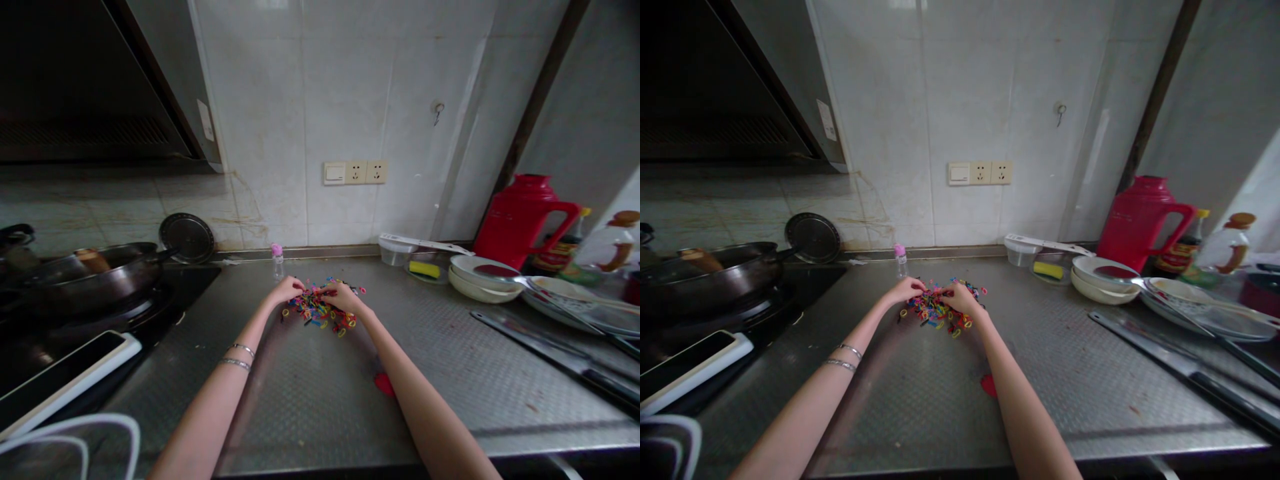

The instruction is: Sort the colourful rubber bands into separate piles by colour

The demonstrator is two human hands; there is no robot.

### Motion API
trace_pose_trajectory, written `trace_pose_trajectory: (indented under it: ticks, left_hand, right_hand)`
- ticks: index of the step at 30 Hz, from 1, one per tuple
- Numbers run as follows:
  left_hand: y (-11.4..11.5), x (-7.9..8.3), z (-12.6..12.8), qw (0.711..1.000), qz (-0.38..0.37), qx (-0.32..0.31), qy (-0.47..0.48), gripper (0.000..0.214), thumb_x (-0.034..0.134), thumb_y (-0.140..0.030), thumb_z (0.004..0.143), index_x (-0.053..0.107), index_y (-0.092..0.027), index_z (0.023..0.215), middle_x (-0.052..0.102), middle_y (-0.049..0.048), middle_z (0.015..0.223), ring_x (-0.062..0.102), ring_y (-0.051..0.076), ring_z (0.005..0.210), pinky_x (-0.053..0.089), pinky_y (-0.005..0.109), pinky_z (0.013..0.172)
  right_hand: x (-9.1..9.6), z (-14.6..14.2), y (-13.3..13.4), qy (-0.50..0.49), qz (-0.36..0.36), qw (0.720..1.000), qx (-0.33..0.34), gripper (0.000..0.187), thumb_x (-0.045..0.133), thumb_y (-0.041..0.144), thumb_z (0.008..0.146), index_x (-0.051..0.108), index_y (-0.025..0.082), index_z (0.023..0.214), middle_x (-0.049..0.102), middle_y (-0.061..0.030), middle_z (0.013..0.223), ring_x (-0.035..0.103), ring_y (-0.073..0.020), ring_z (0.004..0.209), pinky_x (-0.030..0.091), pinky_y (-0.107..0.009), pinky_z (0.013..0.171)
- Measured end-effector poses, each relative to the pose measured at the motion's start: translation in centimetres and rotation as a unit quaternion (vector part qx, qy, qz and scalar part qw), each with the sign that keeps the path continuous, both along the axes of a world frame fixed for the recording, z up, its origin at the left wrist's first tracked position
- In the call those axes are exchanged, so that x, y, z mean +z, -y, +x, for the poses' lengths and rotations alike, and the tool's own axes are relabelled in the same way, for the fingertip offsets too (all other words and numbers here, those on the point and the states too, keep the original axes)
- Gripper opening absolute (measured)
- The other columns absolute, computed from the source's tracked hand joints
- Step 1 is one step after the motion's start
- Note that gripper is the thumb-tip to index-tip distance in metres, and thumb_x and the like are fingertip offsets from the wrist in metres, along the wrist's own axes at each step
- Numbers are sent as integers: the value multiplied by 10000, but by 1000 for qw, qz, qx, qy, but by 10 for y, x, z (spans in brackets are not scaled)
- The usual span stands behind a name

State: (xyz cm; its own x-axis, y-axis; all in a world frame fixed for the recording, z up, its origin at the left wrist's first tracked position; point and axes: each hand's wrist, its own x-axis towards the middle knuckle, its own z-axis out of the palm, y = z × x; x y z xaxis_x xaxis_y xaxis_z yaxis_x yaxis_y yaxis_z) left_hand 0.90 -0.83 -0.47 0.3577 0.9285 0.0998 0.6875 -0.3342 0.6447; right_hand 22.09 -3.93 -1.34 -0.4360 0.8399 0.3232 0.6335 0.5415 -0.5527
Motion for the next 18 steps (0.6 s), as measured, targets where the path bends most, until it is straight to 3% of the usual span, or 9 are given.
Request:
trace_pose_trajectory:
  ticks: [2,6,9,14,18]
  left_hand:
    - [1,1,0,1000,-30,-3,8,258,497,-183,669,665,-119,854,621,17,623,473,76,440,341,170,405]
    - [2,3,2,996,-73,18,39,264,488,-149,670,648,-106,877,564,-10,513,435,67,390,326,173,398]
    - [1,5,4,995,-37,46,76,236,493,-119,658,658,-92,825,572,1,522,441,67,424,335,177,428]
    - [-3,8,2,988,5,105,110,243,470,-118,673,668,-88,811,544,-1,486,423,69,418,323,184,434]
    - [-6,6,2,990,26,89,105,249,505,-148,665,668,-93,845,584,11,538,463,82,453,357,193,463]
  right_hand:
    - [1,-1,0,-11,-9,1000,-3,281,520,195,726,671,230,961,686,-4,904,612,-142,800,433,-194,715]
    - [0,7,-2,32,21,992,-120,266,511,155,705,697,225,882,683,-42,917,598,-176,887,413,-227,790]
    - [1,13,-5,40,41,985,-165,280,509,132,681,699,202,875,675,-65,939,587,-183,919,399,-232,821]
    - [1,16,-8,-38,35,979,-199,300,494,170,695,681,190,928,676,-48,935,597,-163,890,420,-212,777]
    - [0,17,-6,-54,12,974,-218,285,511,189,696,682,190,924,683,-44,905,609,-170,845,432,-220,749]
